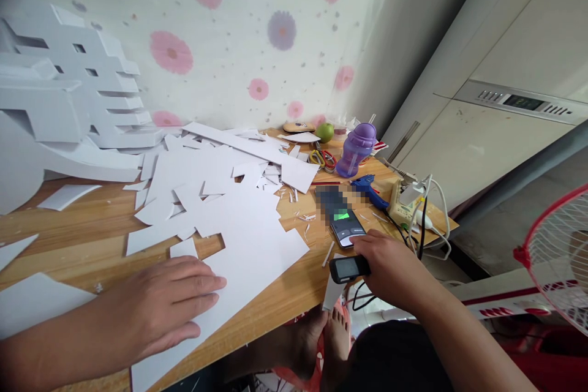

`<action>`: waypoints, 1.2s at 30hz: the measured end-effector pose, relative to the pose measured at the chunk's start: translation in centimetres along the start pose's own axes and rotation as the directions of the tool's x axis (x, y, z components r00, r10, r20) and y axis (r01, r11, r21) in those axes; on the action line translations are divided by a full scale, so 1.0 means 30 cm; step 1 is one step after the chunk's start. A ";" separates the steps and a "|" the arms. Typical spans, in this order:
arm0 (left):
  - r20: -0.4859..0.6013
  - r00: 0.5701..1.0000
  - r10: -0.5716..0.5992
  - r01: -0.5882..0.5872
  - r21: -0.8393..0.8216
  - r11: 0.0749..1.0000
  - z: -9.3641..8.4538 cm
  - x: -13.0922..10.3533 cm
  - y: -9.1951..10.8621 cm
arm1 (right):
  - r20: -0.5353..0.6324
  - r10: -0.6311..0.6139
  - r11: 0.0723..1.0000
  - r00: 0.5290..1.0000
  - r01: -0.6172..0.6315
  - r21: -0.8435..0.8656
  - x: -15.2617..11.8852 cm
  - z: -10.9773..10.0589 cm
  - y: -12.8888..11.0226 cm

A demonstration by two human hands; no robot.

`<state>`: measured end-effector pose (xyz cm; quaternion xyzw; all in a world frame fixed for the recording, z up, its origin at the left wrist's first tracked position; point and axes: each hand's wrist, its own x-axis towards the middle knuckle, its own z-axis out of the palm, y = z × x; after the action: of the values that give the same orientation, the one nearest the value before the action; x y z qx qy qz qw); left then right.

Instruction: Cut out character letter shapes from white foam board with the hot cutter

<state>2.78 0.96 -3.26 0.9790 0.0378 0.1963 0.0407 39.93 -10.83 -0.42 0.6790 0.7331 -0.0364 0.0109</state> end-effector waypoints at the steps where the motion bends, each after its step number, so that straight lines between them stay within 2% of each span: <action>1: 0.000 1.000 0.000 0.000 0.000 1.000 0.000 0.000 0.001 | -0.005 -0.004 1.000 1.000 0.004 0.005 -0.001 0.000 0.000; 16: 0.013 1.000 0.013 -0.012 -0.039 0.999 -0.004 0.006 -0.005 | -0.005 -0.010 1.000 1.000 0.010 0.028 -0.001 0.000 0.002; 36: 0.007 1.000 0.011 -0.011 -0.002 1.000 0.001 -0.002 -0.003 | 0.021 -0.012 1.000 1.000 0.012 -0.026 0.001 0.005 0.011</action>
<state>2.73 1.04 -3.33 0.9798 0.0323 0.1930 0.0406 40.24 -10.80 -0.60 0.6740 0.7374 -0.0340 0.0272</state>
